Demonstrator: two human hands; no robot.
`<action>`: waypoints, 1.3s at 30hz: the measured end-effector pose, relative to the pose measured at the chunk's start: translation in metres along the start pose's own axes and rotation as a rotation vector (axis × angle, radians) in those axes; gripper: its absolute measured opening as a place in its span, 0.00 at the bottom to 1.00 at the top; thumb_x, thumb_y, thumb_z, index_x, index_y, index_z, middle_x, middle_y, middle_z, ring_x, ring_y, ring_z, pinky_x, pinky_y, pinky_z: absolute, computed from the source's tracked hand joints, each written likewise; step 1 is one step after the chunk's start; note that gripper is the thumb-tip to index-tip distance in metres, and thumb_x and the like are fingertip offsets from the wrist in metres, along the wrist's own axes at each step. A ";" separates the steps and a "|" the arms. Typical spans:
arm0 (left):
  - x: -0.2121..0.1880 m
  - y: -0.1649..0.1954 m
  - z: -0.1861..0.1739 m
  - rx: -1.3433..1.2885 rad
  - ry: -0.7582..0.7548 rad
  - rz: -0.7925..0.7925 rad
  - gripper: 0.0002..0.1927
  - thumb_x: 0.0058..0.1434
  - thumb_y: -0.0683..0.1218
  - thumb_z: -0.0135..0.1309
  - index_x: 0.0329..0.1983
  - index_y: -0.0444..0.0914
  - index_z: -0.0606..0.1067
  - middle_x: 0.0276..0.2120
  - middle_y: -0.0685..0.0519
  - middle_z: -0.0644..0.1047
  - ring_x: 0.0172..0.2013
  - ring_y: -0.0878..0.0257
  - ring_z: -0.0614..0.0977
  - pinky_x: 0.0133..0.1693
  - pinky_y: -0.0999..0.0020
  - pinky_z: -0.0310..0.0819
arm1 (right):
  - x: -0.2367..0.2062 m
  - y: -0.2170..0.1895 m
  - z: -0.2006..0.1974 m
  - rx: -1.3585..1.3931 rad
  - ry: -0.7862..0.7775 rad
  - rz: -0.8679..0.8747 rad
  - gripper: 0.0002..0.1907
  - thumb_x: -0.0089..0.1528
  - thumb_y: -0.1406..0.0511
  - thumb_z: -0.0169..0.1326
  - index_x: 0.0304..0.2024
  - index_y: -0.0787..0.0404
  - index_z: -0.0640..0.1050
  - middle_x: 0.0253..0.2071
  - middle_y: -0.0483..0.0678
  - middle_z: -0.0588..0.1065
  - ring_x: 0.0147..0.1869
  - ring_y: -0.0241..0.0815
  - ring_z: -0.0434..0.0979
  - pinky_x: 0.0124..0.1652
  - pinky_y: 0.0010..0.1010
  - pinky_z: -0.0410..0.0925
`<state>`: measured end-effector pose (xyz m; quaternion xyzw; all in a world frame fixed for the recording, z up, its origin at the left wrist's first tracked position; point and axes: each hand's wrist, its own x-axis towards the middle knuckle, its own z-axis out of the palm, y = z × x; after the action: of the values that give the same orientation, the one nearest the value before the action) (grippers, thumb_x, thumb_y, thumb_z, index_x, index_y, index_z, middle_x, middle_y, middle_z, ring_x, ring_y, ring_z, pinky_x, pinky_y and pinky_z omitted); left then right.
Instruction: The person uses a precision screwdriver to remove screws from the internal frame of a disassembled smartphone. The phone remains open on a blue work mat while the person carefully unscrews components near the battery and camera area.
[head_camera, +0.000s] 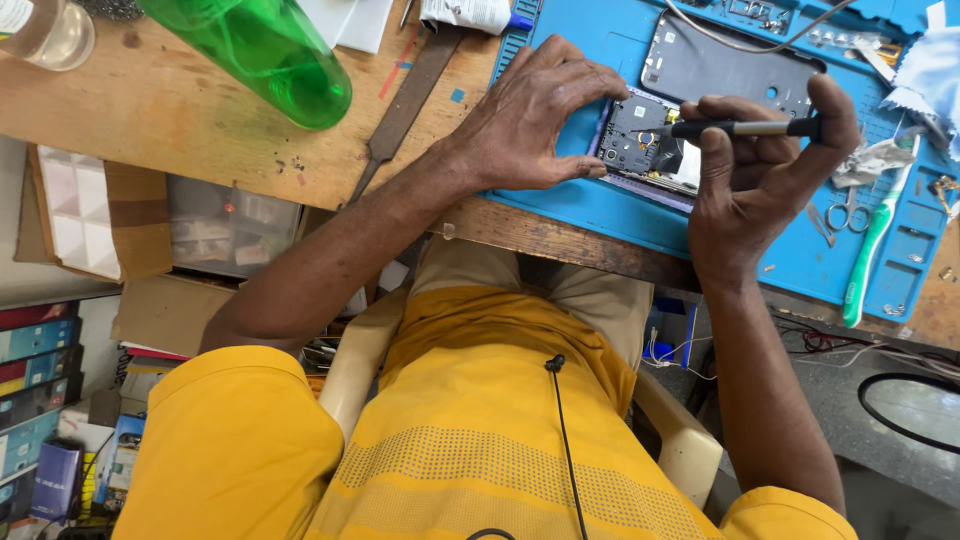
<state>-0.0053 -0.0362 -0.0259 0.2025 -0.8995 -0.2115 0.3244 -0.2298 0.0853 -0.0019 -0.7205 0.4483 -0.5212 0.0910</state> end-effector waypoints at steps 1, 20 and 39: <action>-0.001 0.000 0.001 0.010 -0.002 -0.004 0.39 0.48 0.57 0.77 0.61 0.40 0.75 0.58 0.54 0.77 0.57 0.55 0.72 0.64 0.54 0.65 | -0.001 0.001 0.000 0.009 0.001 0.014 0.33 0.81 0.79 0.47 0.73 0.44 0.46 0.56 0.63 0.75 0.60 0.52 0.82 0.61 0.36 0.81; -0.006 -0.004 0.003 0.056 -0.062 -0.032 0.37 0.56 0.55 0.76 0.65 0.40 0.74 0.60 0.52 0.77 0.60 0.54 0.72 0.60 0.53 0.65 | -0.003 0.002 0.002 0.040 -0.019 0.036 0.35 0.82 0.80 0.47 0.73 0.44 0.45 0.58 0.61 0.76 0.61 0.50 0.82 0.58 0.31 0.76; -0.001 0.002 0.007 0.075 -0.042 -0.032 0.41 0.50 0.58 0.76 0.65 0.43 0.74 0.63 0.55 0.75 0.59 0.56 0.71 0.61 0.53 0.64 | -0.004 0.001 0.002 0.052 -0.008 0.057 0.34 0.78 0.81 0.46 0.72 0.47 0.46 0.57 0.63 0.74 0.63 0.51 0.80 0.63 0.34 0.76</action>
<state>-0.0098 -0.0323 -0.0308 0.2245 -0.9100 -0.1868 0.2943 -0.2293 0.0870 -0.0057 -0.7071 0.4546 -0.5268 0.1260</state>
